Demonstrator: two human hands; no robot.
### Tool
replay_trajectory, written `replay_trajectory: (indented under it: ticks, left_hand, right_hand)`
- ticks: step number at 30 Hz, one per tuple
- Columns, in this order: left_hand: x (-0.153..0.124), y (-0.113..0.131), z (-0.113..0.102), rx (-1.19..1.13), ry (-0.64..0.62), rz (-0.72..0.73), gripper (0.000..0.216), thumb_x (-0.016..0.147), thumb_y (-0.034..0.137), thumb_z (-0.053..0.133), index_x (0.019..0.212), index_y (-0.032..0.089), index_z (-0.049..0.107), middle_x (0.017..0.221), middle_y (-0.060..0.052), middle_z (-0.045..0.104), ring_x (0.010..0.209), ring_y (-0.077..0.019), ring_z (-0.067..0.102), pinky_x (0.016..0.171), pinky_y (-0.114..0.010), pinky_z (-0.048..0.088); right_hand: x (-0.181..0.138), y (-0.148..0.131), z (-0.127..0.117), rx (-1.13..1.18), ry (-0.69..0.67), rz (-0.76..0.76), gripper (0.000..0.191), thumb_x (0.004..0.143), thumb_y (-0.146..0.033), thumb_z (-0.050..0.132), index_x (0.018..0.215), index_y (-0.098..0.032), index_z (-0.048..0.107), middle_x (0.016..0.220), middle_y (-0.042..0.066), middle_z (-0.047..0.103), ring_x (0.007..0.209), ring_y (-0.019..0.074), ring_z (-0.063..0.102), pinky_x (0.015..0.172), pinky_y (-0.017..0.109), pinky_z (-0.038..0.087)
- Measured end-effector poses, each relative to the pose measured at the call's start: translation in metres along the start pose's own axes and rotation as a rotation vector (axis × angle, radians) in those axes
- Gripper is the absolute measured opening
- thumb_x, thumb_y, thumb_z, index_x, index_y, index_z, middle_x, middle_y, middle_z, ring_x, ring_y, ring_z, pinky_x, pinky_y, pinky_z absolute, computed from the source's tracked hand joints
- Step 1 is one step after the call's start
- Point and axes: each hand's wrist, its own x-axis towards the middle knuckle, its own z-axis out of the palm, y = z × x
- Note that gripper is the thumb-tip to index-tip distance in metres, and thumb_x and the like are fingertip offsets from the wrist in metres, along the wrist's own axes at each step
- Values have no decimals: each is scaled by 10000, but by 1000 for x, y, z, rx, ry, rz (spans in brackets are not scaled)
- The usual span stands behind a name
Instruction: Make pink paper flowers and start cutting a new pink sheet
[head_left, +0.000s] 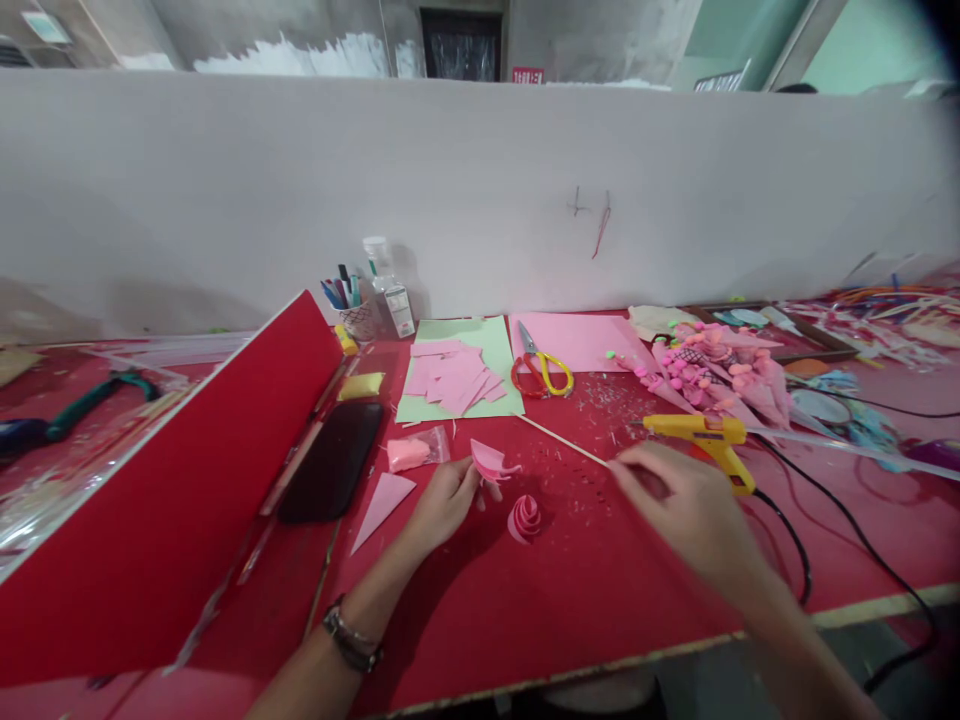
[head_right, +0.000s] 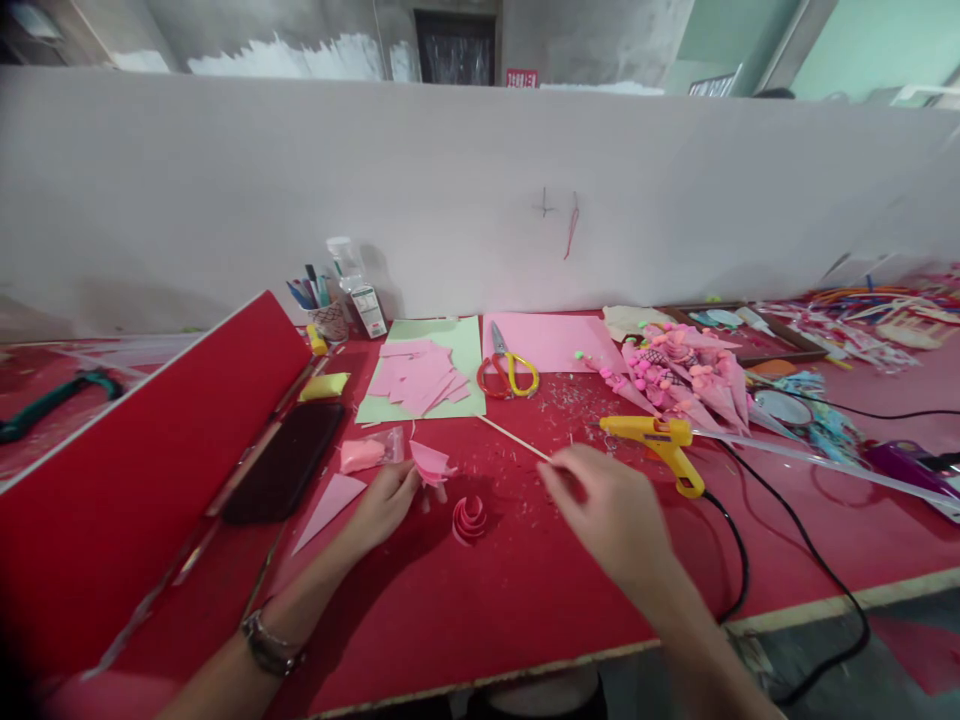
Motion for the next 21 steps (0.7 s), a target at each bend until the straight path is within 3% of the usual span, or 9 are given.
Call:
replay_trajectory:
  ticks: [3,5,7,10,15,18,21]
  left_hand:
    - [-1,1,1,-21,-24,9,457,884,321,238,662,127,587,614,-28,594,505,-104,504,537,-209,385]
    - [-1,0,2,0,-25,14,458,885,326,239,651,128,580,600,-25,586,496,-102,494,531,-207,378]
    - [-1,-1,2,24,-26,17,459,886,335,241,644,129,572,590,-23,581,488,-101,487,524,-207,368]
    - [-2,-1,3,55,-26,34,453,887,334,245,645,133,570,586,-19,576,496,-104,490,527,-207,362]
    - [-2,0,1,92,-3,43,451,886,308,243,639,139,580,572,-13,565,515,-115,502,539,-215,362]
    - [-1,1,1,91,15,36,447,884,294,242,641,140,584,577,-12,566,520,-117,506,540,-216,363]
    - [0,2,1,97,21,36,448,883,295,246,627,142,580,565,-9,560,513,-116,497,535,-216,356]
  right_hand:
    - [-27,48,-22,-286,-9,293,293,781,-482,440,745,-224,573,686,26,628,565,187,568,531,292,394]
    - [-39,80,-29,-452,53,427,322,772,-514,418,776,-218,547,722,59,626,578,222,562,508,319,388]
    - [-43,105,-27,-593,164,391,423,732,-550,439,878,-161,519,818,147,606,765,296,558,614,374,415]
    - [-38,128,-11,-612,158,277,439,769,-504,386,973,-126,476,853,163,582,836,297,538,702,389,418]
    - [-23,138,13,-593,66,321,273,820,-301,299,900,-110,476,782,156,584,748,270,561,629,356,420]
    - [-19,130,8,-526,45,384,322,841,-300,266,1008,-96,450,844,171,600,753,273,579,577,337,403]
    - [-14,105,-4,-497,80,495,370,860,-358,235,1062,-121,435,828,165,613,670,275,588,501,329,352]
